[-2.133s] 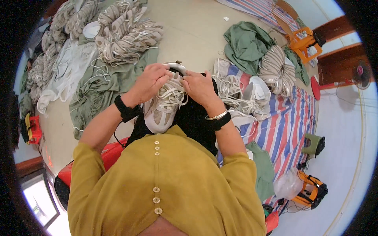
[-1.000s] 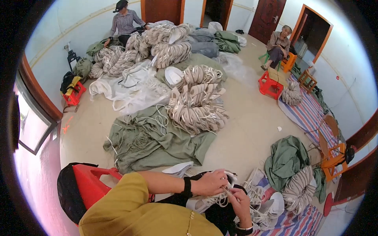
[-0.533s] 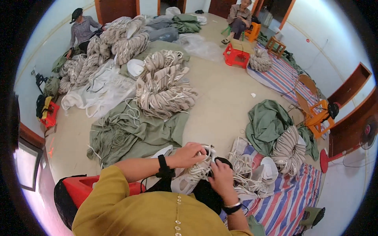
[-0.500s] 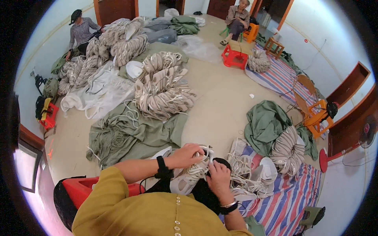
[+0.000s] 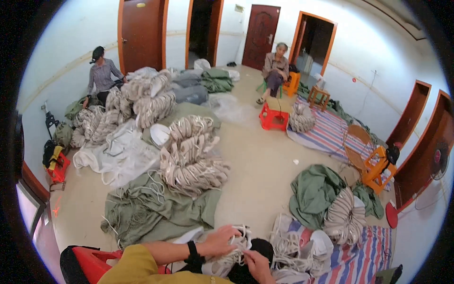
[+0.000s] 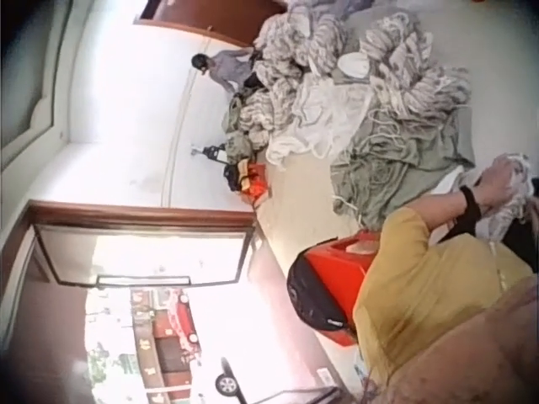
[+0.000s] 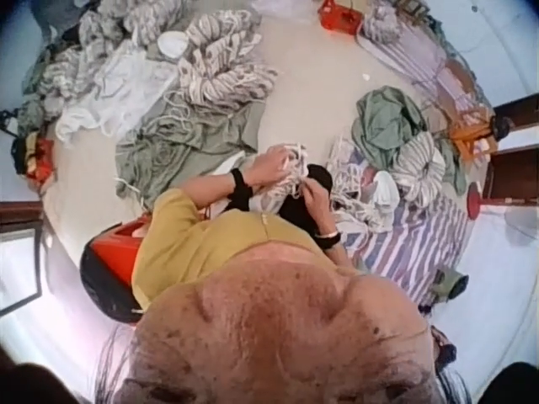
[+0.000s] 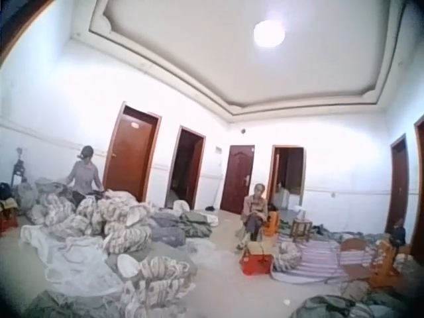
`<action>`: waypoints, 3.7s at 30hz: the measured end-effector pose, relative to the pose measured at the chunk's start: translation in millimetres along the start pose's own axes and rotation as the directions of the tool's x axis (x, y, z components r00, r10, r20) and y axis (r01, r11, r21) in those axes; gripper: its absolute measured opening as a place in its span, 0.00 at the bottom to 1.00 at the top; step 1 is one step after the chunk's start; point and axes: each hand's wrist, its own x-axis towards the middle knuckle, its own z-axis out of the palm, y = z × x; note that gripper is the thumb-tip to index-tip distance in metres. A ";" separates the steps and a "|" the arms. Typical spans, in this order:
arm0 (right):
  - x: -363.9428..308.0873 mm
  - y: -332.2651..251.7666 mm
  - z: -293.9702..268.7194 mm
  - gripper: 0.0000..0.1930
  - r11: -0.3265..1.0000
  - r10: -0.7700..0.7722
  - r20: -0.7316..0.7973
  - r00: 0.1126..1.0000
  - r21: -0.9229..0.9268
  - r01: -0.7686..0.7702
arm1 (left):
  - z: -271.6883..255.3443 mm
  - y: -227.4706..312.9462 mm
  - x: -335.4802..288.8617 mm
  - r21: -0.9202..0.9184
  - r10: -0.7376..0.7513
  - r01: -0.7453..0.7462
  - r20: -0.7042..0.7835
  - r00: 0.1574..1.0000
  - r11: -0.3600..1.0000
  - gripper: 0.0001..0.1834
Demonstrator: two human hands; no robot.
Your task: The recorder is lacing up a pair of white sneakers while sitting in a workspace.
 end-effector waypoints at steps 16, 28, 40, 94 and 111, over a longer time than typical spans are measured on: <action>44.7 -66.0 -66.7 0.08 0.896 0.258 -0.197 0.946 0.415 -0.158 | -32.6 15.1 -12.9 0.125 -0.083 0.086 -0.029 0.996 0.988 0.18; 9.0 -48.2 -5.7 0.13 0.998 0.034 0.196 0.980 -0.061 -0.023 | -38.1 30.6 -50.7 0.068 0.358 -0.353 -0.109 0.927 0.933 0.13; 31.0 -94.6 -2.6 0.05 0.946 -0.302 0.414 0.859 0.020 0.324 | -23.0 11.4 -40.2 -0.679 -0.230 0.207 0.059 0.971 0.704 0.20; 28.3 -16.0 -46.2 0.10 0.851 0.485 -0.027 0.874 0.246 -0.464 | -12.1 -3.9 -20.2 -0.534 -0.373 0.380 0.128 0.919 0.755 0.10; 11.6 -34.4 -49.5 0.09 0.777 0.204 0.813 0.545 0.204 -0.595 | -2.4 -5.7 -28.9 -0.574 -0.356 0.320 0.052 0.933 0.754 0.12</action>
